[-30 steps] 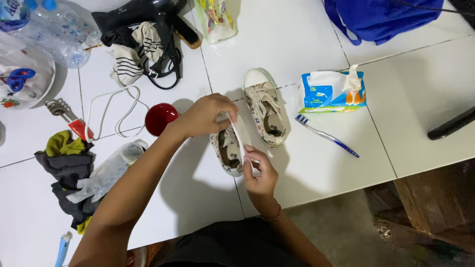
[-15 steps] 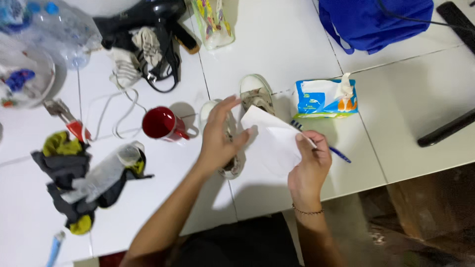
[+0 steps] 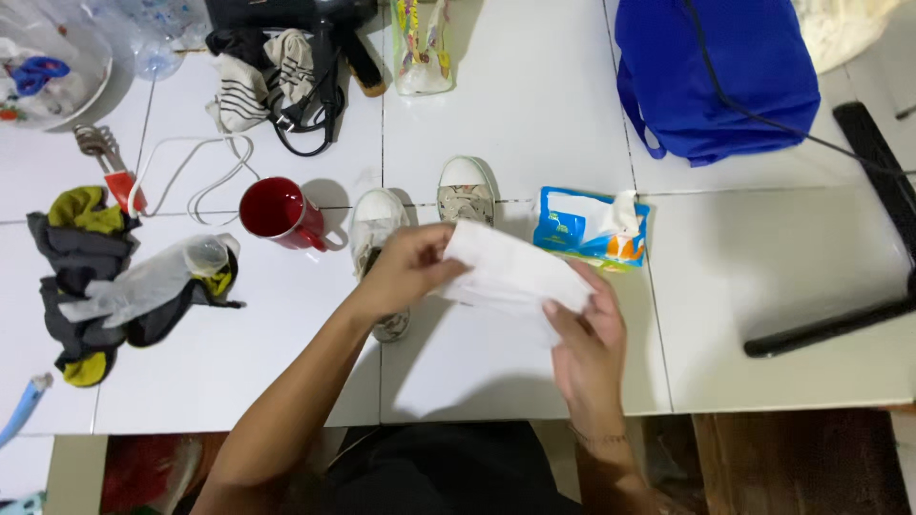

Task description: The person cleans a pair of white sneakers by repeatedly wiping them with a white wipe and scrubbing with a toothbrush. They alternate between wiping and scrubbing, handling the shoes one at a time on a tiled surface.

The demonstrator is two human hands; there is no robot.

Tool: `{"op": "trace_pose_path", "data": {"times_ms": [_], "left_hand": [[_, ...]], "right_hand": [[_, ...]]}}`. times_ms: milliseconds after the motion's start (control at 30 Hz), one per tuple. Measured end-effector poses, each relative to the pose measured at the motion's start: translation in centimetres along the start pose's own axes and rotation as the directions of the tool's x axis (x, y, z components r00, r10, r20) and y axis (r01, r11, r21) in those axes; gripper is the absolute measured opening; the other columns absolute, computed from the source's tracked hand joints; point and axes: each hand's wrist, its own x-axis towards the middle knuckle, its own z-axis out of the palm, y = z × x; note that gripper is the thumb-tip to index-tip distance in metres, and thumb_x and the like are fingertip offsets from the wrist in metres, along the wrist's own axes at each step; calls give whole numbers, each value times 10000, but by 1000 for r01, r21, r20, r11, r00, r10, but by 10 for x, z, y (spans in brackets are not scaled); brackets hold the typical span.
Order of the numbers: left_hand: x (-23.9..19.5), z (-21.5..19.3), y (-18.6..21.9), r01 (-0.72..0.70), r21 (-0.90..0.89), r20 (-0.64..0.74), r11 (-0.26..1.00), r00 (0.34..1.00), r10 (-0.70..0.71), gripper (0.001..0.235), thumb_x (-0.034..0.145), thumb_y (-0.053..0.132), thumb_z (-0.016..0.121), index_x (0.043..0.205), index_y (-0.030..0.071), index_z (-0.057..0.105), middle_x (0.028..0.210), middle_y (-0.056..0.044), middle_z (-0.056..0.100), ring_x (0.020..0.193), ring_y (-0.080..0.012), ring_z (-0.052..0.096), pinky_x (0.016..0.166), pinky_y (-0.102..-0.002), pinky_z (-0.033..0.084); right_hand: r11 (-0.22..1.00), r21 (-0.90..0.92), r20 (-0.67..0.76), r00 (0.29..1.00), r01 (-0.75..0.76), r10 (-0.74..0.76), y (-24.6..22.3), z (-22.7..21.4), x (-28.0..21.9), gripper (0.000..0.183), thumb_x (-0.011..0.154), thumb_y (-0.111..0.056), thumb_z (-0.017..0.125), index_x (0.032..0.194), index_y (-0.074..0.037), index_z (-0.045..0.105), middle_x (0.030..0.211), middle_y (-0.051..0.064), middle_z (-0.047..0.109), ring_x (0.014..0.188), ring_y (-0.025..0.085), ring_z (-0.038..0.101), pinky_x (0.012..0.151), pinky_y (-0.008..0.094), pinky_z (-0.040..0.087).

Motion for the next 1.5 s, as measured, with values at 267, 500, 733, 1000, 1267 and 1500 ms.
{"op": "trace_pose_path", "data": {"times_ms": [267,500,733,1000,1267,1500], "left_hand": [[-11,10,43,-172,32,13,985,985,172,112,957,45,661,1048,69,723,1056,-108,754,1022,-204,735,915,-289,602],[-3,16,52,-102,-63,-17,993,995,101,245,968,-52,571,1168,33,684,1167,-119,730,1075,-167,707,892,-251,565],[1,14,46,-101,-103,-46,990,994,97,222,973,100,655,1171,5,681,1101,-111,740,797,-96,655,638,-218,516],[-5,-2,49,-222,-136,13,966,974,226,193,978,34,639,1161,56,693,1168,-91,719,1054,-152,708,852,-237,579],[-5,-8,73,-295,19,78,955,953,292,157,843,-39,682,951,29,772,915,-176,767,886,-288,744,833,-420,575],[-15,-13,75,-232,65,27,971,973,230,168,835,-64,680,967,-1,762,921,-163,777,864,-213,731,804,-364,578]], "right_hand": [[939,-13,426,851,345,-307,-21,-31,16,297,850,72,644,1139,19,598,1405,227,565,1209,363,660,1107,471,575],[910,-216,319,906,355,-278,-20,-49,36,119,958,-34,581,984,27,680,1028,161,717,994,286,682,890,389,551],[808,-496,237,945,317,-226,-1,-87,46,616,580,-424,884,855,-29,499,794,-10,567,749,79,502,471,250,382],[799,-191,514,752,570,-413,-42,-34,31,309,851,-230,734,1030,6,646,1128,216,667,1078,300,675,957,380,553],[869,-54,462,784,493,-416,-22,-26,42,211,958,-223,610,964,-25,536,1267,267,604,1037,300,686,838,398,589],[716,-131,484,675,685,-557,-1,-41,49,99,846,82,695,850,41,605,887,251,688,831,363,720,782,465,593]]}}
